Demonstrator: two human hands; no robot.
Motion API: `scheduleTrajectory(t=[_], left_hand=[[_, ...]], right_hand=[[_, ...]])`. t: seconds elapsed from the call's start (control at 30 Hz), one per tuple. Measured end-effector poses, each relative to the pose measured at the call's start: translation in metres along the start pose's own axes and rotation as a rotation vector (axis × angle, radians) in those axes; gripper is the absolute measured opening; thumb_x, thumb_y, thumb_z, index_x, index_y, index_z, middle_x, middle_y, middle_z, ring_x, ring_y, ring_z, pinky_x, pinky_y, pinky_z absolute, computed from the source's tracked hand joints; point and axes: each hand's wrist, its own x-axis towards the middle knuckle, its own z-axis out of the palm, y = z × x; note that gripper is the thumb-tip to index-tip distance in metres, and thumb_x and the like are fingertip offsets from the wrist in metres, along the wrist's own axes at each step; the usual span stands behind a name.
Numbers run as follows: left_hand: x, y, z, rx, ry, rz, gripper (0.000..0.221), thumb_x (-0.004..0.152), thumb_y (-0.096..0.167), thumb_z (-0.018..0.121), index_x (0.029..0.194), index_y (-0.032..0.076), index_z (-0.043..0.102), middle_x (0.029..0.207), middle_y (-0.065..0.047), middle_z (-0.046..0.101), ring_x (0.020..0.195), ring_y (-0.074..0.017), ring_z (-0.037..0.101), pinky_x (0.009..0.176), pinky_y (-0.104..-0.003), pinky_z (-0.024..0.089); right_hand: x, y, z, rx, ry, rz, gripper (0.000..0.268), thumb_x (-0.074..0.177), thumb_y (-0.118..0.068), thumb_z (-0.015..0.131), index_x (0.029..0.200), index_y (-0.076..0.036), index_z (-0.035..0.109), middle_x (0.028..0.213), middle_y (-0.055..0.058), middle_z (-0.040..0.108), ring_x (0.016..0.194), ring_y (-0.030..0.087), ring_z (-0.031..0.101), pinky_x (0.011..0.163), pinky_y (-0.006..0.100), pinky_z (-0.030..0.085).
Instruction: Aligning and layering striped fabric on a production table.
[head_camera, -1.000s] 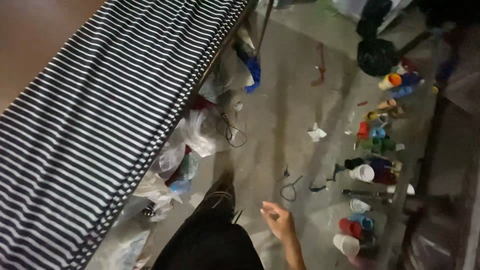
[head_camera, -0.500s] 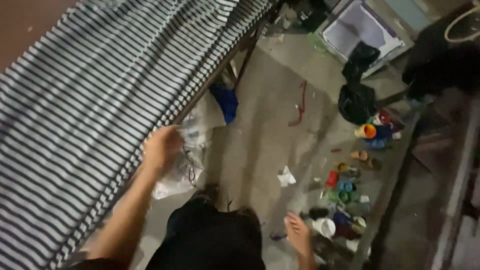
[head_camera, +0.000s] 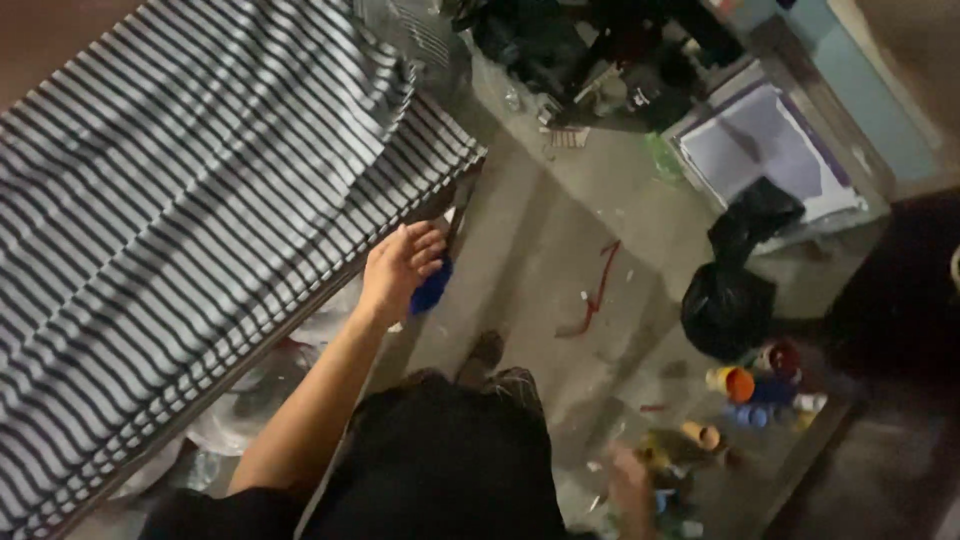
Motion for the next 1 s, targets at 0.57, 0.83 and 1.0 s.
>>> scheduleTrajectory(t=[0.57,0.83,1.0], left_hand=[[0.281,-0.023,0.097,-0.356,0.627,0.285,0.088,0.095,0.049,0.056,0.161,0.016,0.008,0.164,-0.020,0.029,0.146,-0.0381,0.042,0.112,-0.052,0.043],[0.361,0.022,0.067,-0.921,1.025,0.448,0.091,0.093,0.062,0.057,0.162,0.017,0.019,0.164,-0.017,0.027,0.148,-0.0379,0.036,0.113,-0.058,0.041],[0.410,-0.031,0.018,-1.270,1.206,0.636,0.078,0.088,0.052,0.059,0.154,0.017,0.036,0.156,-0.013,0.041,0.139,-0.0376,0.046,0.106,-0.061,0.042]], right_hand=[[0.670,-0.305,-0.151,0.156,-0.428,-0.211,0.039,0.096,-0.023,0.071,0.131,-0.007,0.068,0.104,0.007,0.077,0.090,0.015,0.068,0.081,0.030,0.055],[0.854,-0.294,-0.085,0.048,-0.770,-0.347,0.040,0.092,-0.023,0.074,0.128,-0.007,0.069,0.108,0.005,0.076,0.092,0.014,0.070,0.081,0.031,0.056],[0.973,-0.373,-0.079,-0.031,-1.050,-0.680,0.035,0.096,-0.025,0.073,0.126,-0.007,0.072,0.102,0.008,0.077,0.088,0.016,0.067,0.079,0.032,0.056]])
